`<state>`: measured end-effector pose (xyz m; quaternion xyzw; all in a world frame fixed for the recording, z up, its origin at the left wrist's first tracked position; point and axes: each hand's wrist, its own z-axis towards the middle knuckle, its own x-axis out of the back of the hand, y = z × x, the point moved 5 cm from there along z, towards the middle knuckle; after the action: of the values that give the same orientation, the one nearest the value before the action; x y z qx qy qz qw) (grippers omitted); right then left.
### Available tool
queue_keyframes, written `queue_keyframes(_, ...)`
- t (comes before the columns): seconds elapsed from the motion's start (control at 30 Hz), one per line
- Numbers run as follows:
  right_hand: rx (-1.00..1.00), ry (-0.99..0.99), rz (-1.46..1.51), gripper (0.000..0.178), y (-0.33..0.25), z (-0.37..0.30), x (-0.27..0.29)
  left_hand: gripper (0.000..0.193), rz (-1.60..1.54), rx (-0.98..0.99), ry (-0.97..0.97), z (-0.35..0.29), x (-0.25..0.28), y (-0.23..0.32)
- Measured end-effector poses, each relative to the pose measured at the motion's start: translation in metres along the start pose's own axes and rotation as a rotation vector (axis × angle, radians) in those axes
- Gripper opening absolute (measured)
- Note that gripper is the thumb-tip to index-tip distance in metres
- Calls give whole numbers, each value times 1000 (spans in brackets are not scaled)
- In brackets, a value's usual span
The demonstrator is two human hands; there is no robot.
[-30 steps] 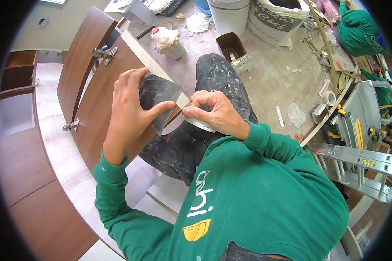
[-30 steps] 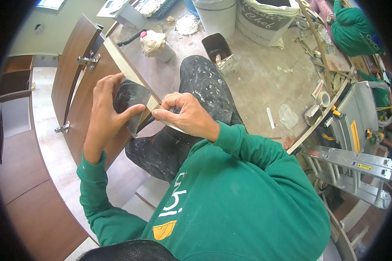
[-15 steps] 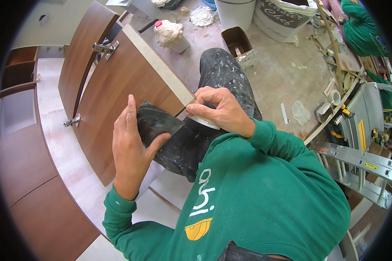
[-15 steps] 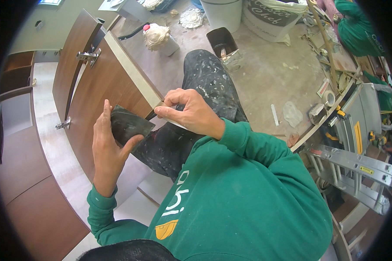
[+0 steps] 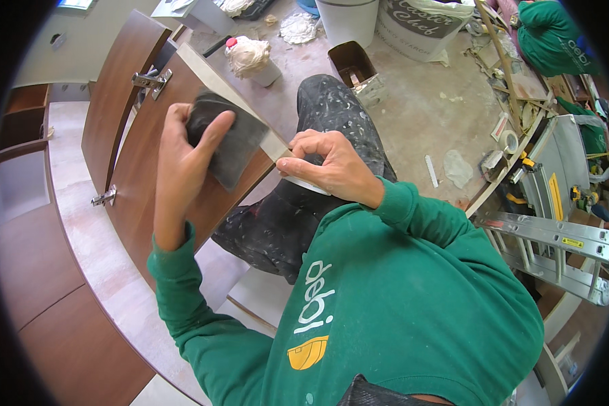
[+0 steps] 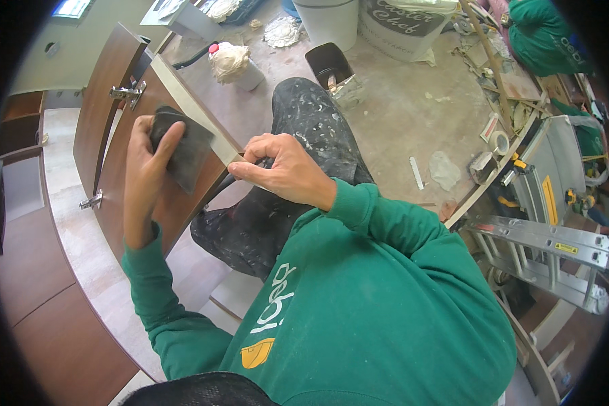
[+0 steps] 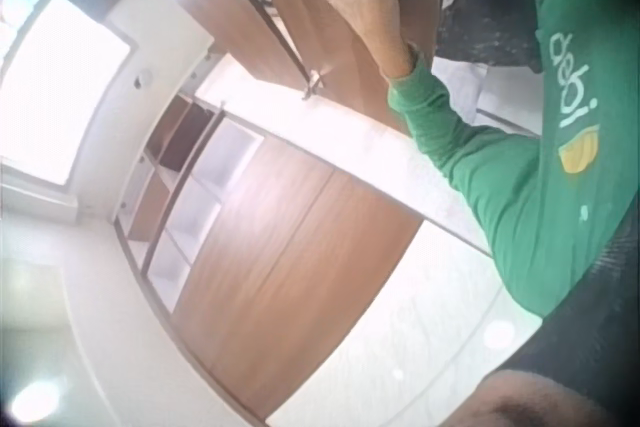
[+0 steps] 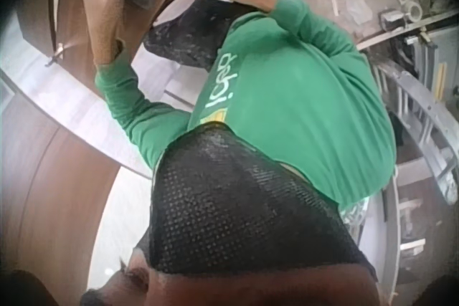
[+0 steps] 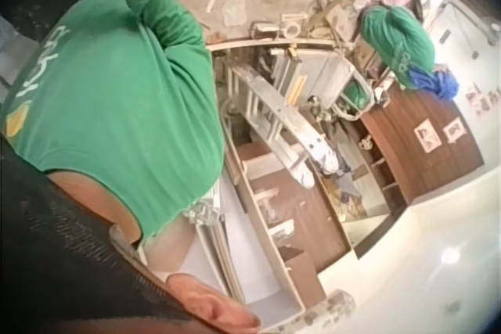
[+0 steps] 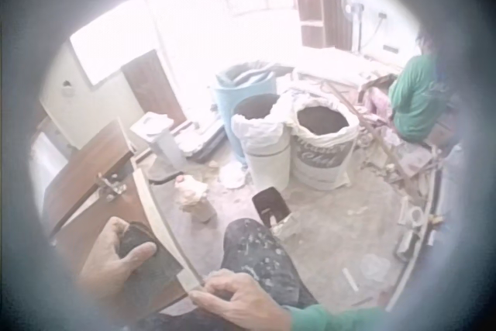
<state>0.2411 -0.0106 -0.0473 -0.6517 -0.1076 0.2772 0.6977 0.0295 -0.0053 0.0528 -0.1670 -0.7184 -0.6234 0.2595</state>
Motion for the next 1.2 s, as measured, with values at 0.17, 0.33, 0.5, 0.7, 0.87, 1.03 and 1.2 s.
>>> queue_keyframes(0.17,-20,-44,-122,26,-6,2,3,60,416,-125,148,3,-25,16)
queue_keyframes(0.33,-67,-45,-142,26,-9,1,2,58,695,-520,326,-12,-30,23)
queue_keyframes(0.5,-23,-21,-147,25,-6,3,4,50,745,-452,39,-2,-31,31)
queue_keyframes(0.7,-76,-20,-133,27,-13,-3,2,57,529,-449,46,9,-32,28)
queue_keyframes(0.87,-54,-22,-170,23,-12,-5,5,68,509,-530,24,7,-39,25)
queue_keyframes(1.03,-217,11,-68,21,-2,-8,2,64,485,-579,0,11,-42,23)
queue_keyframes(1.2,-198,55,-48,22,-4,-10,-1,61,415,-588,10,12,-42,20)
